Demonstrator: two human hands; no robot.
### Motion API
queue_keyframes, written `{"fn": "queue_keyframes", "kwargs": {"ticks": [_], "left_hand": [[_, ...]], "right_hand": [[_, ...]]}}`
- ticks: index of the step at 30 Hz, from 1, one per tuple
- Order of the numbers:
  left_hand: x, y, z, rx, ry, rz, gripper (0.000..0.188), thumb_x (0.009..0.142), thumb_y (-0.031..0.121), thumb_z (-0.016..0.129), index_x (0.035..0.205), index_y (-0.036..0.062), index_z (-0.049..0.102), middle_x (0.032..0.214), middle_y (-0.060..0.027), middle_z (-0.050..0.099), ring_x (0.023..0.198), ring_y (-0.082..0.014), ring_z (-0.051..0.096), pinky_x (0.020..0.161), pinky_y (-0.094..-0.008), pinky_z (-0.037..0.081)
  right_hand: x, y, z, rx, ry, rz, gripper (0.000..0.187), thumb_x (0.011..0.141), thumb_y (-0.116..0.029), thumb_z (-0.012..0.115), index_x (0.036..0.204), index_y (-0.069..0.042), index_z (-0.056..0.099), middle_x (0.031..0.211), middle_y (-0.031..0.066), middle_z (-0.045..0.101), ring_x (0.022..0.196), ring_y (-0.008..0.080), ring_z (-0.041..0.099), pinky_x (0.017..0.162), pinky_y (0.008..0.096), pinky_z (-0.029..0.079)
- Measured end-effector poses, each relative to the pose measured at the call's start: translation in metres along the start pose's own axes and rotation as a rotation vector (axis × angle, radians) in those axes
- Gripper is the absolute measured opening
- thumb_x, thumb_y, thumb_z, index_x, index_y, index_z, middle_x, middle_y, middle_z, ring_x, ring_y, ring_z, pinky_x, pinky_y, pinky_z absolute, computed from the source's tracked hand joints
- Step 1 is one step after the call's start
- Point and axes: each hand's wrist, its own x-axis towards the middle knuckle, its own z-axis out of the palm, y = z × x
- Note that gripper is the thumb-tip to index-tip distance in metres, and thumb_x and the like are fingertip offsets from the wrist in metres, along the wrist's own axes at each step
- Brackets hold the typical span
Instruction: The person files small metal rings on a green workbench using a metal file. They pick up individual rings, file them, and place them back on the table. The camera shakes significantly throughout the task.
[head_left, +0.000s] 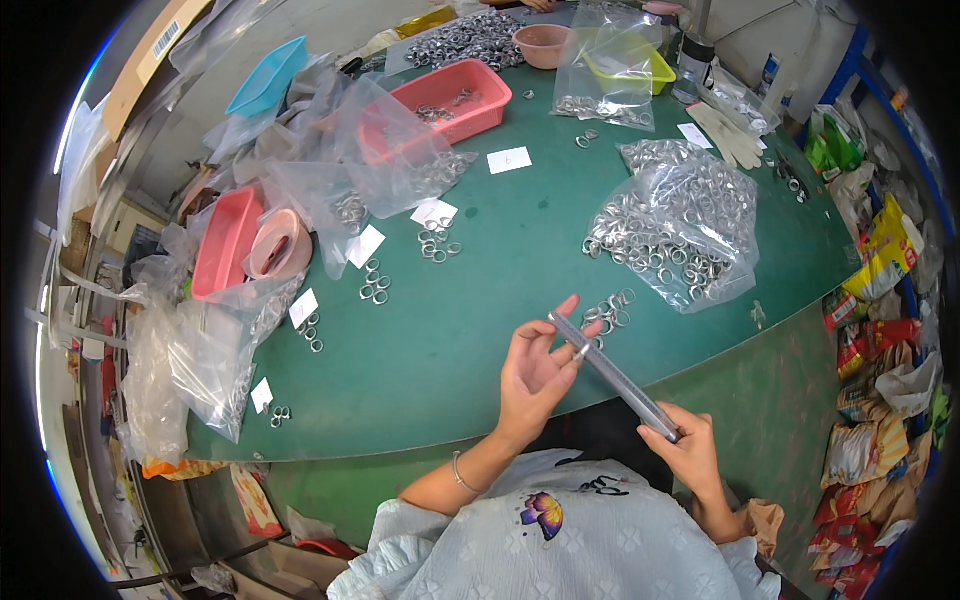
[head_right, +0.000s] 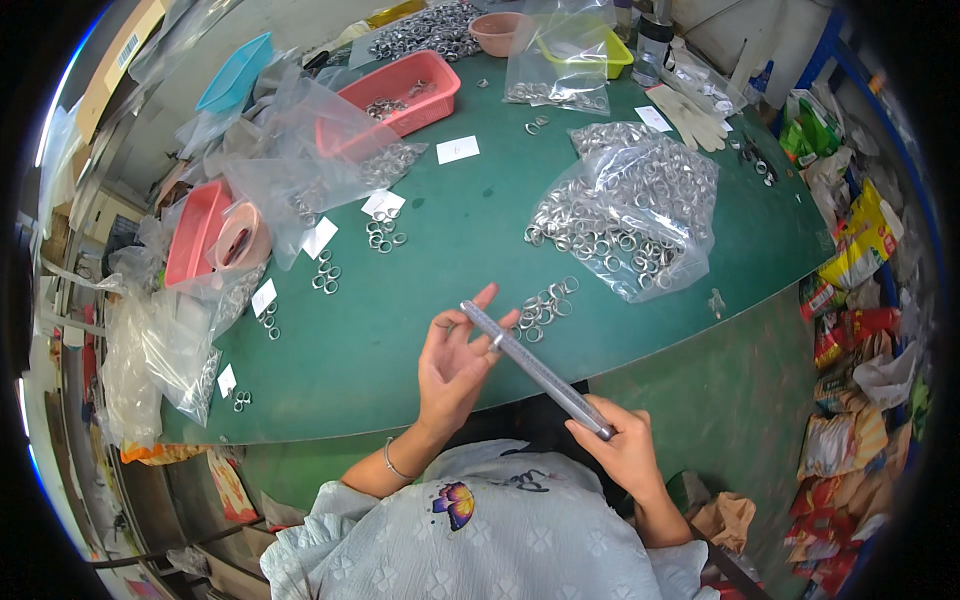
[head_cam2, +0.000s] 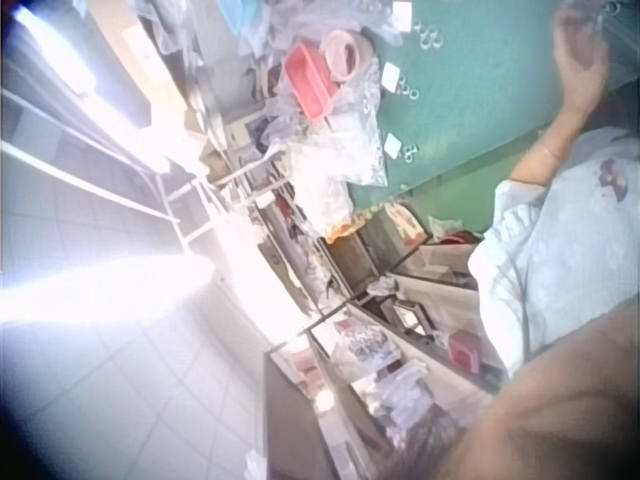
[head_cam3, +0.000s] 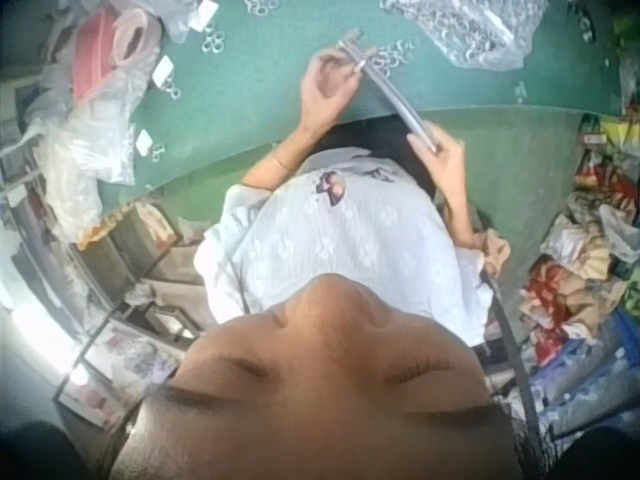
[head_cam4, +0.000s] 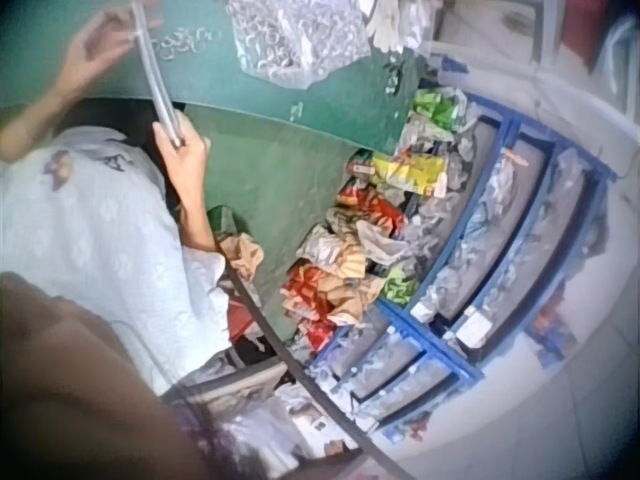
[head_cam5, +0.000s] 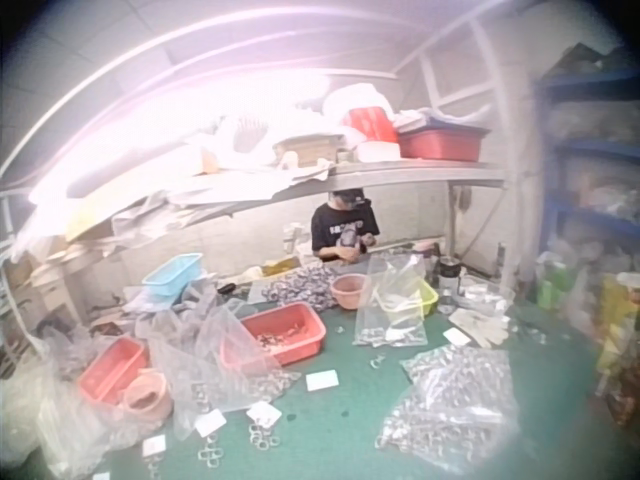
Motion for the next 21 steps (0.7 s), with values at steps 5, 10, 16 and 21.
{"fn": "queue_keyframes", "kwargs": {"ticks": [5,10,16,21], "left_hand": [[-0.003,0.009,0.004,-0.075,0.140,-0.350,0.049,0.087,0.012,0.061,0.128,-0.0019,0.039,0.131,-0.0202,0.042,0.114,-0.0275,0.051,0.092,-0.0336,0.045],[-0.005,0.018,-0.005,0.214,0.040,-0.459,0.033,0.082,0.010,0.066,0.109,-0.0065,0.058,0.106,-0.0132,0.060,0.087,-0.0154,0.057,0.078,-0.0276,0.048],[-0.006,0.024,0.010,0.326,0.035,-0.427,0.024,0.076,0.005,0.071,0.096,-0.0074,0.065,0.099,-0.0147,0.063,0.075,-0.0146,0.060,0.069,-0.0263,0.051],[-0.004,0.031,0.004,0.281,-0.028,-0.446,0.026,0.071,-0.001,0.073,0.094,-0.0089,0.064,0.096,-0.0152,0.064,0.076,-0.0163,0.063,0.065,-0.0251,0.053]], "right_hand": [[-0.001,-0.009,0.003,-0.068,0.082,-0.131,0.023,0.073,-0.003,0.071,0.094,0.003,0.062,0.062,0.0094,0.052,0.050,0.0122,0.046,0.049,0.0251,0.040],[-0.003,-0.015,0.003,-0.126,0.095,-0.187,0.025,0.071,-0.003,0.072,0.093,0.005,0.062,0.061,0.0084,0.052,0.049,0.0120,0.045,0.047,0.0251,0.037],[-0.002,-0.024,0.002,-0.181,0.059,-0.173,0.024,0.074,-0.008,0.071,0.096,-0.004,0.063,0.063,0.0105,0.057,0.047,0.0218,0.053,0.046,0.0295,0.042],[-0.006,-0.022,0.002,-0.274,0.089,-0.249,0.028,0.073,-0.010,0.073,0.098,-0.005,0.063,0.065,0.0109,0.060,0.049,0.0224,0.057,0.046,0.0305,0.044]]}}
